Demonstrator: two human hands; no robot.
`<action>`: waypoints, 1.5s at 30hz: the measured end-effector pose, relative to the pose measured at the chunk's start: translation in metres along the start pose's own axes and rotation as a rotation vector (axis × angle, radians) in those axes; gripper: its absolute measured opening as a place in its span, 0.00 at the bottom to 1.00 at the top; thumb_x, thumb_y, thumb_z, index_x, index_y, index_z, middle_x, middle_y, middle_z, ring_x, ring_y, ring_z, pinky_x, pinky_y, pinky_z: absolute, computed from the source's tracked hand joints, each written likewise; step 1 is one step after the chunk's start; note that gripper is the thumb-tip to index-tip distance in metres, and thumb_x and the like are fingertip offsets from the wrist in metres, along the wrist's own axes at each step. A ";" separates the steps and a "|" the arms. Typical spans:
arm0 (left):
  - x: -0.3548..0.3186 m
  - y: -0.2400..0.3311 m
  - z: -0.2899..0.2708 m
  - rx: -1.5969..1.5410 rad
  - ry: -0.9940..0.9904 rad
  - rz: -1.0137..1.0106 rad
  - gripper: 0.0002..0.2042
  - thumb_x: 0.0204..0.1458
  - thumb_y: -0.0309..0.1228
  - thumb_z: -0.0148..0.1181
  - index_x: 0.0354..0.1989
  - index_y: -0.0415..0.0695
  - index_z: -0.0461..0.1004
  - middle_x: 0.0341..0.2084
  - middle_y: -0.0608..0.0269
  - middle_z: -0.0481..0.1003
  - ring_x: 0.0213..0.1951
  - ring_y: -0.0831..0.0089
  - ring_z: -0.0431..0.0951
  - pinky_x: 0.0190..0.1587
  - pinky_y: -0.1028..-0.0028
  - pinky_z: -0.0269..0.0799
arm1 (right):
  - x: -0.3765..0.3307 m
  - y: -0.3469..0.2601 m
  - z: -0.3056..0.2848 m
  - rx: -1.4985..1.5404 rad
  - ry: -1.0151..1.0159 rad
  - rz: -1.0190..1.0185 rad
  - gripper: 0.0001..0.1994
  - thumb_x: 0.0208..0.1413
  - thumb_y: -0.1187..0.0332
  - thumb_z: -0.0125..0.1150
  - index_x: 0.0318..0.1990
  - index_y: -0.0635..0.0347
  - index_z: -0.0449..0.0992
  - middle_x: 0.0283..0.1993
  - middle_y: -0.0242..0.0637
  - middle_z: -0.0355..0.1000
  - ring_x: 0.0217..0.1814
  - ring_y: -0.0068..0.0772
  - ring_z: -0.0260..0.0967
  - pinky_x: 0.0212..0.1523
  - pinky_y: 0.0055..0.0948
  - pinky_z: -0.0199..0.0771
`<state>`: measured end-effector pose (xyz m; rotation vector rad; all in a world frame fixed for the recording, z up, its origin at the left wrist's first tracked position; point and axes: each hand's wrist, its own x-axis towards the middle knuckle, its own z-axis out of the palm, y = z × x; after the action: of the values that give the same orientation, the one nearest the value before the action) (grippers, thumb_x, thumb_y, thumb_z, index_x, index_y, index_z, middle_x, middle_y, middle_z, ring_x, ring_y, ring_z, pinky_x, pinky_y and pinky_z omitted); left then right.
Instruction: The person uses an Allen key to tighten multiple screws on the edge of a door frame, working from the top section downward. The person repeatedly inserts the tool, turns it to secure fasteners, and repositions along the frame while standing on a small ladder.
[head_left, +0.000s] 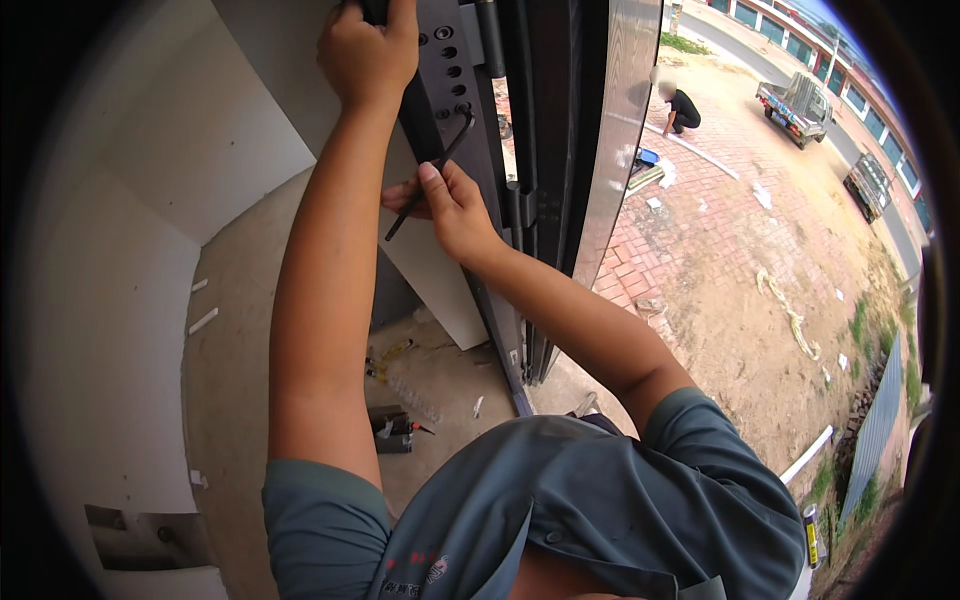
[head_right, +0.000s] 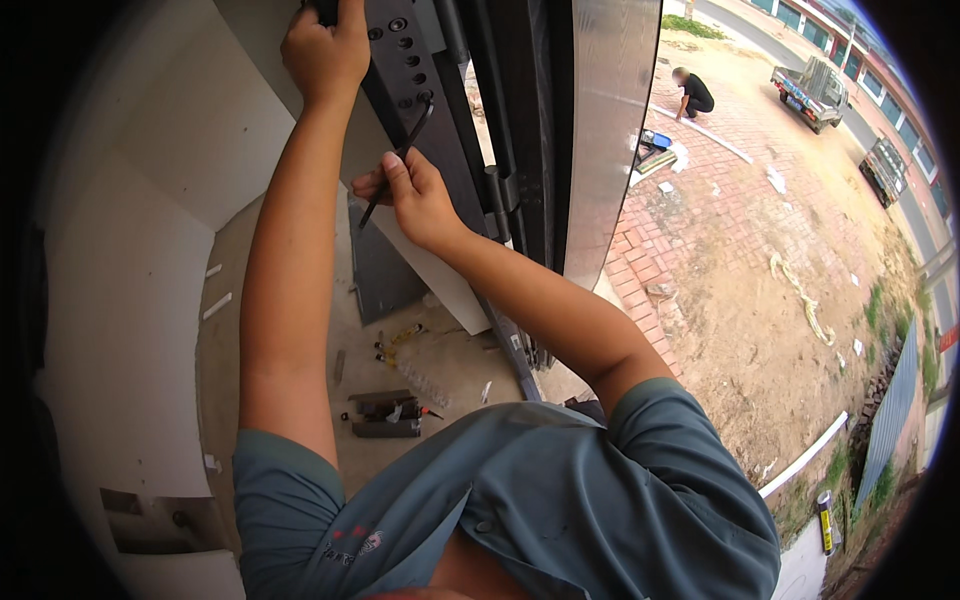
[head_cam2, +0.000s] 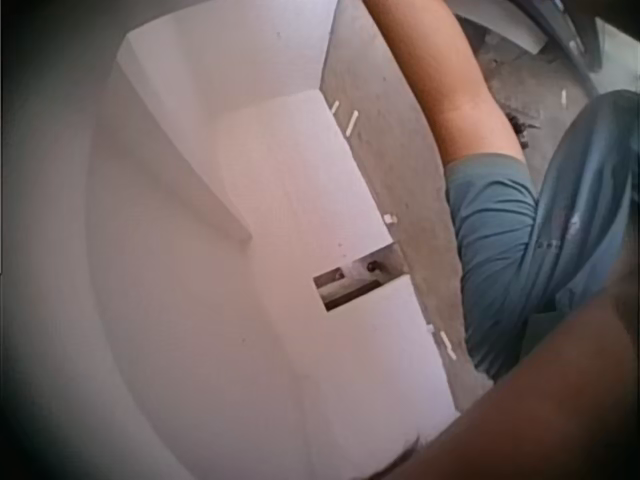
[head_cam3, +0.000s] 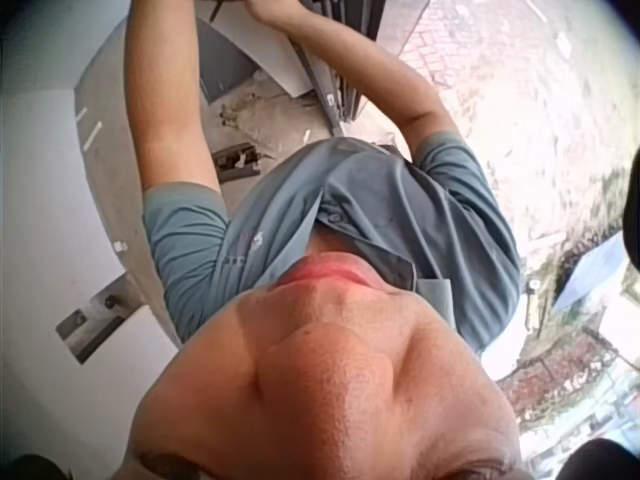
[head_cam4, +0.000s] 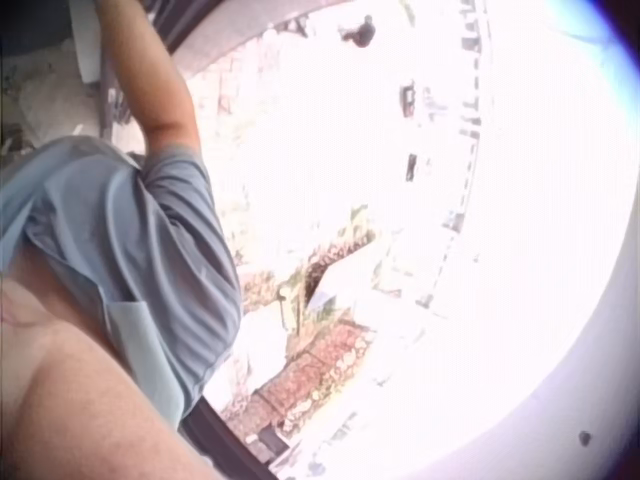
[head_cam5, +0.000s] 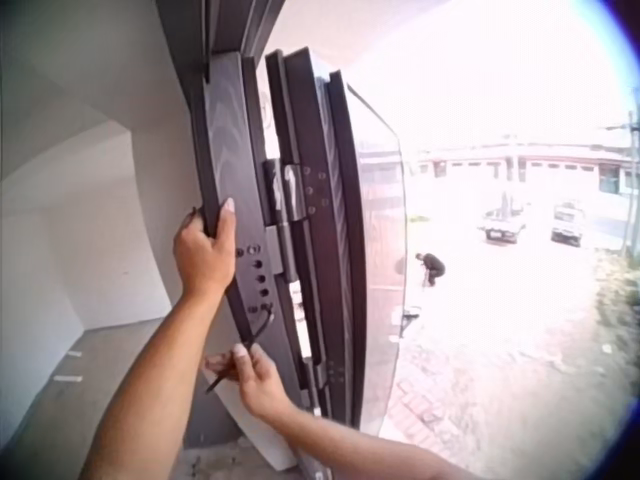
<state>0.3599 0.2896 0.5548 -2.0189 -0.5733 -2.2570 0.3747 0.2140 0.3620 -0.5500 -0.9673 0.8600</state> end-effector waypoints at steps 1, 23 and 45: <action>0.001 0.001 0.000 0.006 0.006 0.006 0.21 0.59 0.46 0.63 0.36 0.35 0.82 0.31 0.41 0.81 0.37 0.41 0.82 0.42 0.53 0.76 | 0.001 0.000 0.000 -0.003 -0.009 -0.009 0.16 0.77 0.59 0.41 0.45 0.65 0.67 0.42 0.45 0.80 0.47 0.34 0.81 0.53 0.36 0.84; 0.002 0.003 -0.001 0.040 -0.012 0.002 0.22 0.60 0.47 0.62 0.37 0.35 0.82 0.31 0.40 0.81 0.37 0.39 0.82 0.42 0.52 0.76 | -0.001 -0.016 -0.022 -0.496 -0.126 0.001 0.11 0.77 0.63 0.40 0.47 0.62 0.63 0.37 0.42 0.79 0.41 0.32 0.79 0.44 0.32 0.82; 0.003 0.004 0.000 -0.029 -0.021 -0.013 0.20 0.59 0.45 0.63 0.37 0.36 0.82 0.32 0.42 0.82 0.38 0.41 0.82 0.43 0.54 0.76 | -0.009 -0.051 -0.065 -0.932 -0.109 -0.019 0.14 0.71 0.61 0.53 0.37 0.64 0.68 0.27 0.45 0.79 0.31 0.49 0.80 0.35 0.41 0.77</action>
<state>0.3603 0.2868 0.5584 -2.0601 -0.5596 -2.2676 0.4487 0.1762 0.3645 -1.2875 -1.4610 0.3775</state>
